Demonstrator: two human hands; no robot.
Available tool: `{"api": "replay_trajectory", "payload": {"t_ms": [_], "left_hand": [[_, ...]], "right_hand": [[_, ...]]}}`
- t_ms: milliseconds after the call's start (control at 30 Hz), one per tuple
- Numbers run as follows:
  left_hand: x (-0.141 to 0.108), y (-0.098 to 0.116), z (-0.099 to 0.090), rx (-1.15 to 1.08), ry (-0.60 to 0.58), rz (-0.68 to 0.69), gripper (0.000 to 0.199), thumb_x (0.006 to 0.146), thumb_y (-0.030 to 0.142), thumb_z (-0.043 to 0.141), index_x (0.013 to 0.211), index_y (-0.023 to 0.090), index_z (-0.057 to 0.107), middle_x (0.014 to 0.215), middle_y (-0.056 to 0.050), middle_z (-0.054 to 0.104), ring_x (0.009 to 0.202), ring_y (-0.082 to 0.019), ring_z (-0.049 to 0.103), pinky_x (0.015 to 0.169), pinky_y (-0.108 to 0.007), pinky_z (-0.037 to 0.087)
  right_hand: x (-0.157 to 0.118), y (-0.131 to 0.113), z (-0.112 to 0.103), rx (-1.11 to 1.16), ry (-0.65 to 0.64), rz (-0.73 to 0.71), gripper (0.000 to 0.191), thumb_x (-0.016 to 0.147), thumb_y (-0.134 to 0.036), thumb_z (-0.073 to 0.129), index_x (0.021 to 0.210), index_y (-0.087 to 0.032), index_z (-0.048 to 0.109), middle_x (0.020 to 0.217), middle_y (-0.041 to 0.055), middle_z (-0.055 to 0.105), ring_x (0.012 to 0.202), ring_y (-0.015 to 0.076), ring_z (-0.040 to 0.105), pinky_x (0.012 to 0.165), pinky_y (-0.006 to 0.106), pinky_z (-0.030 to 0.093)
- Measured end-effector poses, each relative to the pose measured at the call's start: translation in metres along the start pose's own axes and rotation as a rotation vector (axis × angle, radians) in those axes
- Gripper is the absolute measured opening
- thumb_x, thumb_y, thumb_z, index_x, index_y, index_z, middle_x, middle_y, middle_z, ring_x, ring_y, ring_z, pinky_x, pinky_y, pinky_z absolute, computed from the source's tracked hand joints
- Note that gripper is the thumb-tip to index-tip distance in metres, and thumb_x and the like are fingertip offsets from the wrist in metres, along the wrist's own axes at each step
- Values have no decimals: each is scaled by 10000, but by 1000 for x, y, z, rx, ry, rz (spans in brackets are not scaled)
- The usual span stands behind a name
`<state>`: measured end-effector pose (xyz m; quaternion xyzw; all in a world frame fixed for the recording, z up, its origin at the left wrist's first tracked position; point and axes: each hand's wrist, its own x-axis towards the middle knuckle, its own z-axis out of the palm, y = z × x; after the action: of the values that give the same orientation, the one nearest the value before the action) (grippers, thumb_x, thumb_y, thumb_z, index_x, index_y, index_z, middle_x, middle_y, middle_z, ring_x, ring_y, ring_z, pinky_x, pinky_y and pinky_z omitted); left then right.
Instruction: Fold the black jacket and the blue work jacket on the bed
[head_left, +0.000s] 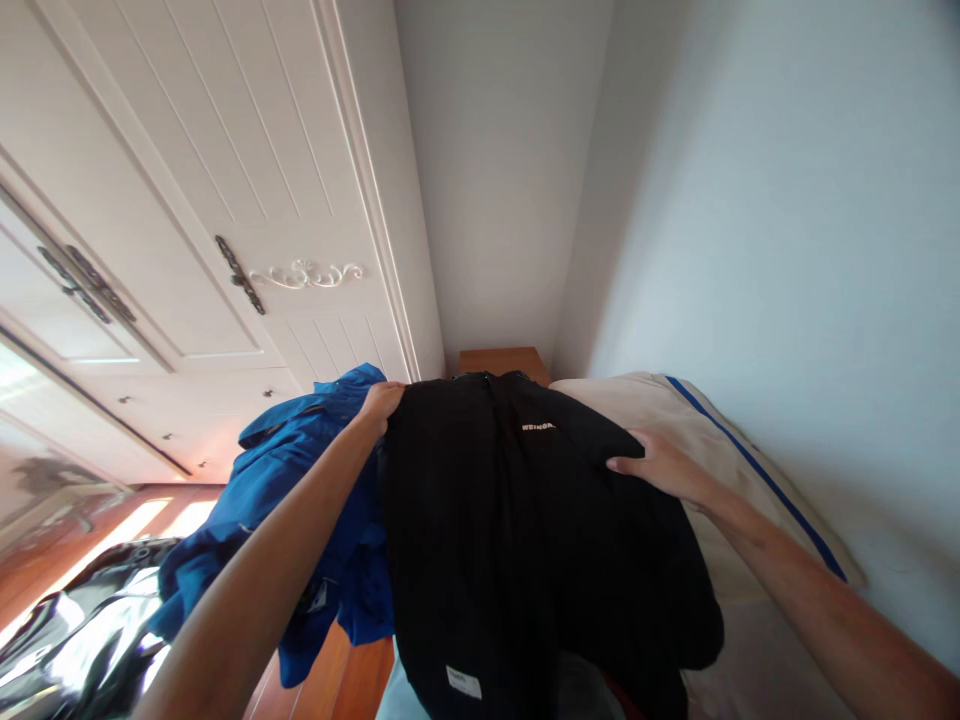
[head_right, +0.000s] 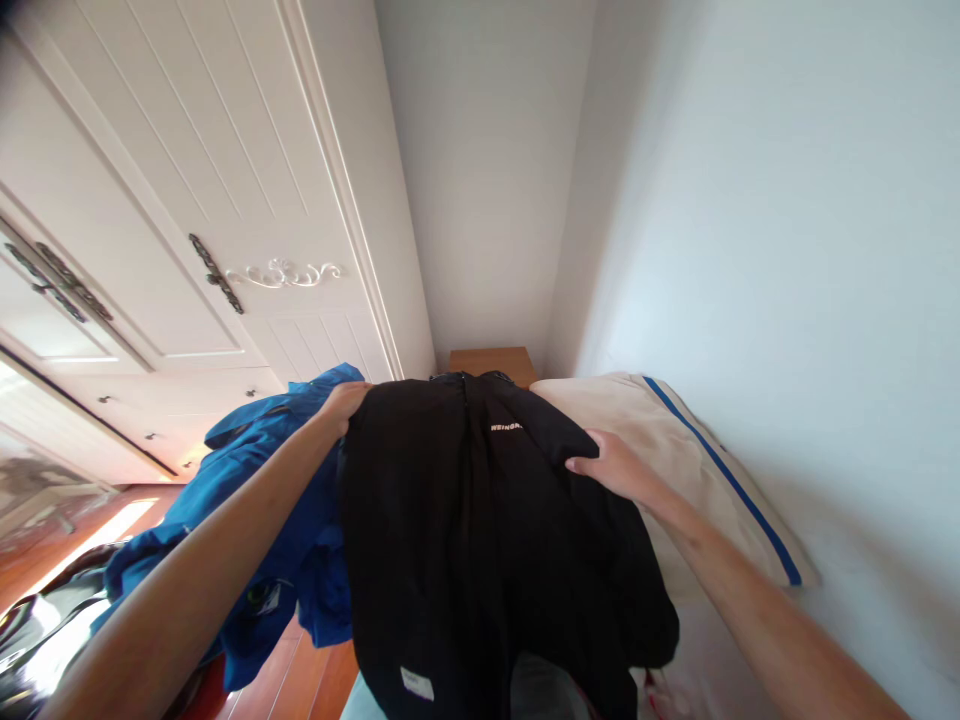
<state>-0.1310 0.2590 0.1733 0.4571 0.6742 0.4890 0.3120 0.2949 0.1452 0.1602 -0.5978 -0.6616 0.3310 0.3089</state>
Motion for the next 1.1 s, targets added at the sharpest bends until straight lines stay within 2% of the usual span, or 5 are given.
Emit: {"api": "replay_trajectory", "payload": {"t_ms": [300,600,767,900,1100], "left_hand": [[35,37,-20,186,244,297,259,707,367,661,841,166,752,731,-47,703,701,-199,632,608,-266,469],[45,64,-33,621,405,447,310,883,384,542,1020,172,722,973,-132,735,919,-289,662,765,-357,483],[34,37,-7,890,220,333,376,951,356,413,1122,127,658,1135,-219,668,1023,-356,637,810,-437,485],[10,29,13,1023,103,498,355,909,289,479,1179,105,618,1249,-228,595,1167,-367,562,922,-473,456],[-72,16,26,709,92,768,330,938,295,485,1206,150,612,1233,-144,628,1159,-293,575,998,-426,456]], "right_hand": [[28,-70,-91,42,164,116,329,704,-317,785,937,-108,681,879,107,738,751,218,694,679,292,522],[93,-108,-162,-623,281,59,579,735,-502,728,980,22,702,869,153,712,738,132,607,679,284,392],[126,-37,-120,-746,64,137,392,832,-378,717,1074,-70,709,1060,140,719,932,204,668,772,251,456],[118,17,-62,-804,-53,149,437,832,-293,705,1209,-76,656,1210,167,677,1080,264,653,894,289,476],[62,11,20,-801,205,-250,446,885,-150,566,1319,-50,574,1424,220,494,1342,314,458,1139,395,337]]}}
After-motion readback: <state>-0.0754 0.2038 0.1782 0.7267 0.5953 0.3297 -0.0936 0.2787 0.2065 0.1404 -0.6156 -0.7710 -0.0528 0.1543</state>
